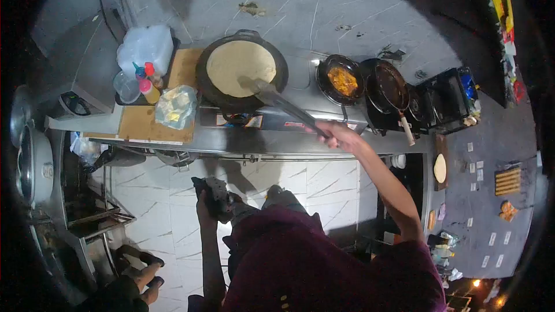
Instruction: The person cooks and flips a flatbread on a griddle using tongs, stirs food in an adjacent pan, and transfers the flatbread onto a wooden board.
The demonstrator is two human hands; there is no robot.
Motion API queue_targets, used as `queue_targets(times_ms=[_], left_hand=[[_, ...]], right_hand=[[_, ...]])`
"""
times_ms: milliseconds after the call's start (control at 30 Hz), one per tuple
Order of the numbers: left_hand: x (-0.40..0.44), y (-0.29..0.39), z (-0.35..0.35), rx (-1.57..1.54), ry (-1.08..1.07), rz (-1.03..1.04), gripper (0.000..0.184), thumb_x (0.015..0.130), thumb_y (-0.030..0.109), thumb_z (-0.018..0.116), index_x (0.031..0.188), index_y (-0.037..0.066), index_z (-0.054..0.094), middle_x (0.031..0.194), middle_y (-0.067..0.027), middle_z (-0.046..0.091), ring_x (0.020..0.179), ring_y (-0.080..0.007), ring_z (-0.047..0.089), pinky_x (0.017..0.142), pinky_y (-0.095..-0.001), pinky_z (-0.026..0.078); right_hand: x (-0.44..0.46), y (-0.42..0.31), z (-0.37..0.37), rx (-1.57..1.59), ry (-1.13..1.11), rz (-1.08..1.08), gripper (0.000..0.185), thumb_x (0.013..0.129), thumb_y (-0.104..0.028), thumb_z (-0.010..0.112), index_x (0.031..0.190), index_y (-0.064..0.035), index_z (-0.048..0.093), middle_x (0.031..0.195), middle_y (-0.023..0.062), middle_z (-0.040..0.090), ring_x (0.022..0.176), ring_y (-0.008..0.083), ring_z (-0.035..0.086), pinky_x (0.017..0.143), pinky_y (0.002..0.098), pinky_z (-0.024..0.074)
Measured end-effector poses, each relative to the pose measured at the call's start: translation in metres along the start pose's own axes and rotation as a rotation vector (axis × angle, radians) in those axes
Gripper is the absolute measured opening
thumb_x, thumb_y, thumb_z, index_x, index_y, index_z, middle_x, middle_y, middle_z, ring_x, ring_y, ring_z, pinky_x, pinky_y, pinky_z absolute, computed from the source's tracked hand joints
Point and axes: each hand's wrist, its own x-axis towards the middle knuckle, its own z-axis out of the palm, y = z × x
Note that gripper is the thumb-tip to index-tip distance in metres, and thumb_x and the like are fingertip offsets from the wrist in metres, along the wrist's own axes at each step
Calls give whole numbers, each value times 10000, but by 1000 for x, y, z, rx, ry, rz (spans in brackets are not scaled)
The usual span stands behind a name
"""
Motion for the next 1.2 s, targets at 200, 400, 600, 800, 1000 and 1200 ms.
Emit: queue_targets(times_ms=[200, 400, 600, 800, 1000, 1200], left_hand=[[2, -3, -16, -3, 162, -20, 344, 945, 295, 486, 1173, 44, 544, 1042, -81, 618, 934, -227, 612, 821, -372, 511], [13, 5, 23, 157, 346, -32, 356, 906, 281, 560, 1139, 12, 568, 973, -84, 639, 826, -198, 651, 741, -338, 546], [21, 13, 59, 138, 232, -55, 392, 902, 298, 563, 1138, -15, 565, 992, -104, 644, 865, -209, 658, 761, -346, 551], [6, 12, 52, 193, 330, -91, 396, 937, 274, 503, 1242, 21, 499, 1103, -113, 613, 964, -245, 628, 848, -373, 526], [-8, -2, 17, 90, 383, 83, 364, 918, 263, 528, 1164, -5, 554, 991, -101, 638, 878, -216, 643, 784, -326, 527], [-2, 0, -2, 48, 310, 69, 375, 911, 266, 539, 1164, -10, 551, 971, -85, 640, 831, -209, 644, 754, -325, 529]], right_hand=[[-66, 26, -23, -369, 391, -241, 465, 831, -274, 687, 1193, -1, 588, 709, 25, 597, 509, 47, 466, 420, 217, 360], [-54, 26, -7, -1253, 757, -652, 537, 767, -206, 717, 1273, -124, 559, 828, 97, 648, 620, 209, 620, 576, 328, 503], [-38, 0, 25, -1654, 866, -658, 556, 763, -160, 685, 1295, -198, 524, 914, 59, 620, 682, 280, 650, 569, 403, 513], [-32, -8, 18, -1691, 862, -622, 583, 759, -140, 680, 1312, -197, 505, 966, 59, 616, 711, 284, 648, 574, 400, 515], [-25, 1, 14, -1689, 913, -664, 580, 748, -144, 691, 1298, -191, 514, 989, 54, 611, 701, 279, 656, 584, 382, 533], [-12, 8, 9, -1697, 923, -701, 576, 748, -132, 685, 1297, -163, 512, 956, 57, 608, 704, 275, 656, 595, 396, 537]])
